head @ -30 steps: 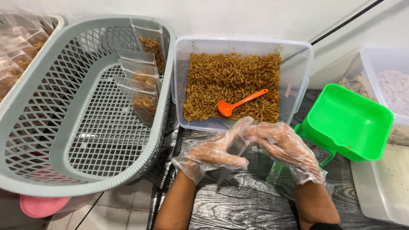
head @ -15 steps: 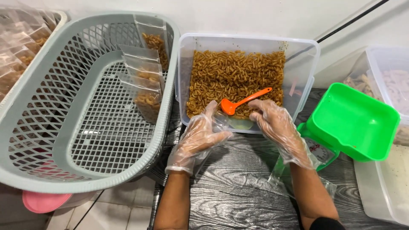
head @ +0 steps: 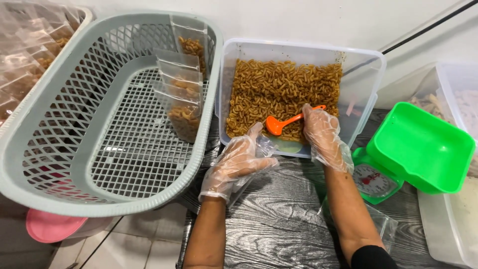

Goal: Scooping dried food items from a large container into small plastic bags and weighing them on a scale for packaging.

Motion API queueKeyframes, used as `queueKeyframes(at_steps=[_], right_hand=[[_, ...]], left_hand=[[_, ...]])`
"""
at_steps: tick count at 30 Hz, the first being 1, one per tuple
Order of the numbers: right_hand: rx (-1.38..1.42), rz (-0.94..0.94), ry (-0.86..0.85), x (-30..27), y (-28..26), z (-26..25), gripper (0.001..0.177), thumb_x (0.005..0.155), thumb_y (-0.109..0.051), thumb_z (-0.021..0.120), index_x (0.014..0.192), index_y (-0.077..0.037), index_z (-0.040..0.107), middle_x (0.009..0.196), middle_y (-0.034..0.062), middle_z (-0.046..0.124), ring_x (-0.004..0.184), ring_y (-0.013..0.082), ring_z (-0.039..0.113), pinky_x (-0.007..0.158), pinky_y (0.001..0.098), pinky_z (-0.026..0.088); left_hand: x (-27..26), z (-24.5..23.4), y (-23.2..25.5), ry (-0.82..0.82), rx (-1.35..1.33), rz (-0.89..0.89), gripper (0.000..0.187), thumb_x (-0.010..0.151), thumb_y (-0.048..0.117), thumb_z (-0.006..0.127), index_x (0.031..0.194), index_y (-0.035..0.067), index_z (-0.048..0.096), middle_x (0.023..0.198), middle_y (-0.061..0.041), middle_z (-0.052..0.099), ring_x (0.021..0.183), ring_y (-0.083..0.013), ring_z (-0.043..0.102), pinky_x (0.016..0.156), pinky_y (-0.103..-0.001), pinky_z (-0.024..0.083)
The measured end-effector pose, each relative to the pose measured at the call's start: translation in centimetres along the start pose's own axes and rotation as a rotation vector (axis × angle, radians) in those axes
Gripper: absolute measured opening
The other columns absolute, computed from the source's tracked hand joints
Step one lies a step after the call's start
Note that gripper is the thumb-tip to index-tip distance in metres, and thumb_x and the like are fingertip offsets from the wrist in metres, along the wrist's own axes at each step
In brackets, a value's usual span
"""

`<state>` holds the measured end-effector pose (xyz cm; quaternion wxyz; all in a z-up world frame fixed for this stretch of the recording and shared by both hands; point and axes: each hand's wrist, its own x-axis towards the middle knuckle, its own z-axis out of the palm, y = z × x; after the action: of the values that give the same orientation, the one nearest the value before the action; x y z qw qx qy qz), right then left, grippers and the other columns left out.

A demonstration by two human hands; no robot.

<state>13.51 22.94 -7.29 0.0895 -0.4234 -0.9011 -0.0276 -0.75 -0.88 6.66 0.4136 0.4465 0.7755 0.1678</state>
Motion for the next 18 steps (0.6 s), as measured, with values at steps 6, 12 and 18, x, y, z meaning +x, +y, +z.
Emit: queueKeyframes(at_steps=[6,12,18], right_hand=[[-0.067,-0.046,0.24,-0.4,-0.2,-1.7,0.019,0.099,-0.018,0.058,0.093,-0.017,0.076,0.089,0.0155,0.065,0.092,0.0396,0.067,0.072,0.0481,0.056],[-0.175,-0.193,0.328,-1.3,2.2,-1.6,0.006,0.086,-0.022,0.075,0.091,-0.021,0.074,0.099,0.0103,0.069,0.103,0.0317,0.066,0.088,0.0455,0.05],[0.276,-0.103,0.164,-1.9,1.9,-3.1,0.025,0.086,-0.03,0.079,0.11,-0.029,0.072,0.101,0.0031,0.074,0.106,0.0288,0.07,0.089,0.0469,0.055]], left_hand=[[0.0,0.2,-1.2,0.021,-0.004,0.028,0.108,0.08,0.063,0.065,0.164,0.03,0.006,0.153,-0.026,0.038,0.137,-0.048,0.045,0.106,-0.056,0.046],[-0.6,0.2,-0.3,0.035,-0.069,0.089,0.107,0.077,0.062,0.068,0.163,0.024,0.017,0.142,-0.025,0.049,0.128,-0.0447,0.054,0.099,-0.054,0.052],[-2.0,1.2,0.4,-0.012,-0.154,0.253,0.101,0.083,0.057,0.065,0.159,0.005,0.023,0.115,-0.033,0.062,0.098,-0.0474,0.068,0.084,-0.05,0.057]])
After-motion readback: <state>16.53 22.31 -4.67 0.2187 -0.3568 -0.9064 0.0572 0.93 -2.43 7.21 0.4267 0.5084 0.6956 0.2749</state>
